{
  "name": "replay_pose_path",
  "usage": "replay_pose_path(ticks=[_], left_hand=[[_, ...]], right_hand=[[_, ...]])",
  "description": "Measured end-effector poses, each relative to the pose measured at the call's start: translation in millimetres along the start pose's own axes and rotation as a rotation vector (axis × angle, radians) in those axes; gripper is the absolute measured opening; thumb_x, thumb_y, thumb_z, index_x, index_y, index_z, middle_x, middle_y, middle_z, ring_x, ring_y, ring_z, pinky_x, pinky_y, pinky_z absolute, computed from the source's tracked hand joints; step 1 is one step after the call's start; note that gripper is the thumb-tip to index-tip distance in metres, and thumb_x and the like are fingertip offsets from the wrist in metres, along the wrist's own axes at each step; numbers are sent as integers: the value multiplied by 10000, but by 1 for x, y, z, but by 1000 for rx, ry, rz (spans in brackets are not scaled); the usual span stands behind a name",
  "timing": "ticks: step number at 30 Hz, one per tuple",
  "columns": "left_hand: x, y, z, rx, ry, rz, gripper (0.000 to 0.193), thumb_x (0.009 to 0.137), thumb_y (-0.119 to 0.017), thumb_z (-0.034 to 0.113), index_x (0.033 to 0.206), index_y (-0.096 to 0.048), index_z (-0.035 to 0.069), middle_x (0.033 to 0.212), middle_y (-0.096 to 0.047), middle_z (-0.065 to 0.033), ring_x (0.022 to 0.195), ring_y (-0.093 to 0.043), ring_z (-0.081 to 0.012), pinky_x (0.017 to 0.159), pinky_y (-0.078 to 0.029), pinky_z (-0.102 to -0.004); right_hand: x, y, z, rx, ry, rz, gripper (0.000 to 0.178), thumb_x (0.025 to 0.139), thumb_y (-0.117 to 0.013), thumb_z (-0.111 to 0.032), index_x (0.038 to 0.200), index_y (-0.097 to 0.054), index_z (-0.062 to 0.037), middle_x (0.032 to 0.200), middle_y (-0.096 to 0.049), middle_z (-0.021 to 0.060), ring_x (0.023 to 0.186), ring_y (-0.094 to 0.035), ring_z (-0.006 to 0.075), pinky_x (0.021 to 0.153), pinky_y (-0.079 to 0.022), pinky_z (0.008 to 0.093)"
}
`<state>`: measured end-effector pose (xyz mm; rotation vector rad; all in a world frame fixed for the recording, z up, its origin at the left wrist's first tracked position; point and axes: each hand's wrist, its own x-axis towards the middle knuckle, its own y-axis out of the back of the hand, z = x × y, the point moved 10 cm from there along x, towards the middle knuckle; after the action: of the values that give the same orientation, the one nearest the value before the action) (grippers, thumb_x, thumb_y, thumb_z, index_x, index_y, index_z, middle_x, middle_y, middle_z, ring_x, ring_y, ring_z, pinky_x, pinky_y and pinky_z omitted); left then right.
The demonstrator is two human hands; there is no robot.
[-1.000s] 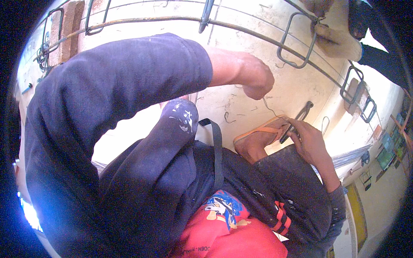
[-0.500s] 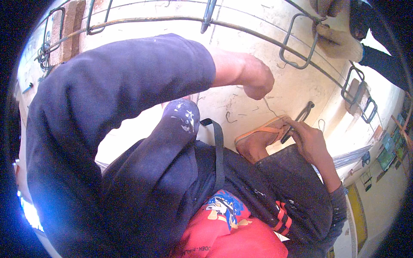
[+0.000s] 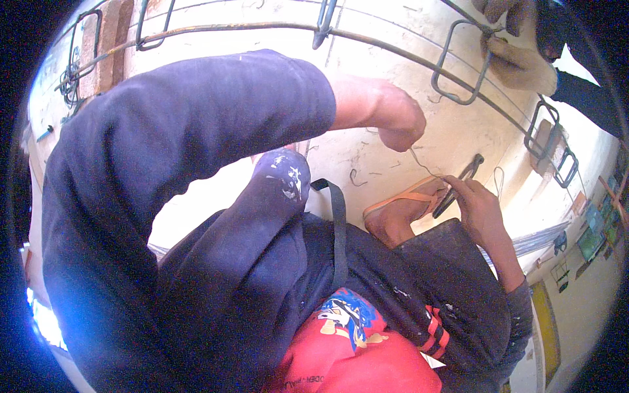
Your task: The person sits on the floor and assembles a metal ladder-like frame by wrapping and twisting wire ties around the joints using pliers. A coworker assists by holding the frame and tightening additional ties.
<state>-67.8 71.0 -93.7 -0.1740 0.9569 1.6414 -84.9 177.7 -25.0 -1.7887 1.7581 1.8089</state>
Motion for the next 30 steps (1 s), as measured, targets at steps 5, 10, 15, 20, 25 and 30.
replay_pose_path(ticks=[5, 10, 15, 20, 25, 30], left_hand=[[-12, 26, 5, -81, -70, 199, 301, 814, -528, 137, 1038, -687, 12, 1062, -666, -206, 972, -646, -362, 818, -516, -443], [-46, 80, 17, -135, -53, 781, 196, 805, -625, 138, 933, -603, -9, 942, -624, -195, 928, -635, -353, 767, -506, -452], [-70, 118, 10, 206, 24, 1138, 374, 801, -688, 283, 1027, -563, 12, 1031, -576, -142, 1030, -553, -283, 851, -438, -408], [-40, 81, -29, 93, 259, 820, 544, 797, -693, 446, 1069, -530, 5, 1009, -574, -139, 981, -567, -288, 801, -451, -411], [-34, 89, -25, 120, 207, 931, 506, 843, -636, 470, 1044, -525, 20, 970, -606, -144, 891, -629, -302, 708, -490, -435], [-30, 92, -31, 24, 154, 930, 427, 919, -541, 449, 993, -520, 30, 846, -637, -153, 758, -666, -335, 595, -516, -463]], right_hand=[[-9, -4, 11, 96, -68, 34, 301, 874, -538, -20, 1169, -592, -49, 920, -630, 184, 856, -624, 379, 761, -504, 438], [-3, -6, 32, -25, -50, -37, 209, 867, -517, -47, 1062, -587, -21, 1001, -615, 179, 949, -612, 369, 831, -499, 450], [-8, -1, 41, 32, -150, -24, 210, 913, -523, -142, 1087, -590, -46, 1000, -623, 154, 939, -627, 355, 823, -508, 450], [-1, -7, 35, 1, -124, -64, 263, 881, -568, -165, 1122, -591, -60, 1032, -623, 143, 995, -616, 330, 824, -510, 443], [7, -10, 25, -6, -40, -25, 314, 824, -617, -171, 1116, -590, -58, 1035, -624, 131, 1019, -609, 317, 830, -517, 447], [11, -31, 28, -87, -13, -109, 310, 850, -600, -207, 1122, -590, -60, 1025, -621, 138, 1011, -605, 318, 837, -518, 441]])
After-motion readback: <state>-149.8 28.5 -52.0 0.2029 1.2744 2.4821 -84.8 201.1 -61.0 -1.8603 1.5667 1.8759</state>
